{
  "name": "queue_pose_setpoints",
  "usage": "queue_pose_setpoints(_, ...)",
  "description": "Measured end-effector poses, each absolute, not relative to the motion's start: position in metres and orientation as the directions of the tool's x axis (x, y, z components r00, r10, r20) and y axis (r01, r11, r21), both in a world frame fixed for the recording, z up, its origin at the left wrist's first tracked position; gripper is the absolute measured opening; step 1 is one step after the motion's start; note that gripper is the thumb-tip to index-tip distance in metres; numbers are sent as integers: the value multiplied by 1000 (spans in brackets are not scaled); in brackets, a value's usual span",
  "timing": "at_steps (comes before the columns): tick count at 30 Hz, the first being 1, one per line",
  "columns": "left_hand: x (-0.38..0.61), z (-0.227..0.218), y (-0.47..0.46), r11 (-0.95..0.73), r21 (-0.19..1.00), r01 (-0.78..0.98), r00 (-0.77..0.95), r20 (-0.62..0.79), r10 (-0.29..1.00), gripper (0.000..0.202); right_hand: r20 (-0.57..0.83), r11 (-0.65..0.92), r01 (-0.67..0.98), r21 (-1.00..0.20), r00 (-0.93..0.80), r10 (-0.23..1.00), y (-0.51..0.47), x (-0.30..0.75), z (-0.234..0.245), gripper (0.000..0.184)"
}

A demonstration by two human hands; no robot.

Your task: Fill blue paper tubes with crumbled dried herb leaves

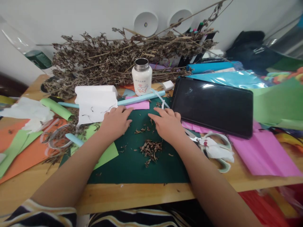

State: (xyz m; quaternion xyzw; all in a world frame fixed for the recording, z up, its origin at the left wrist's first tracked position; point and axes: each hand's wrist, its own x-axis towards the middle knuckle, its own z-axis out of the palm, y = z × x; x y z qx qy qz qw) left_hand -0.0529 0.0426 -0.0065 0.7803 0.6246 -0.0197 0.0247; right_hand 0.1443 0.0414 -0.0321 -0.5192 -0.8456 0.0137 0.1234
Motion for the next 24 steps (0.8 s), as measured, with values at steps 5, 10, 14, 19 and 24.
queue_pose_setpoints(5, -58, -14, 47, -175, -40, 984, 171, -78, 982, 33, 197, 453, 872, -183, -419, 886, 43, 137, -35, 20)
queue_pose_setpoints(10, -63, -16, 51, -182, 30, 983, 182, -26, 983, 31, 214, 445, 848, -288, -396, 893, 44, 140, -30, 16)
queue_pose_setpoints(14, -63, -13, 50, -193, -8, 981, 193, -9, 981, 30, 215, 450, 817, -361, -397, 893, 43, 147, -23, 11)
queue_pose_setpoints(19, -67, -14, 50, -140, 9, 990, 140, 8, 990, 39, 204, 447, 725, -523, -403, 892, 37, 157, -13, 7)
queue_pose_setpoints(24, -77, -19, 55, -116, 173, 978, 114, 20, 993, 44, 135, 507, 616, -603, -547, 826, 33, 161, -9, 15)
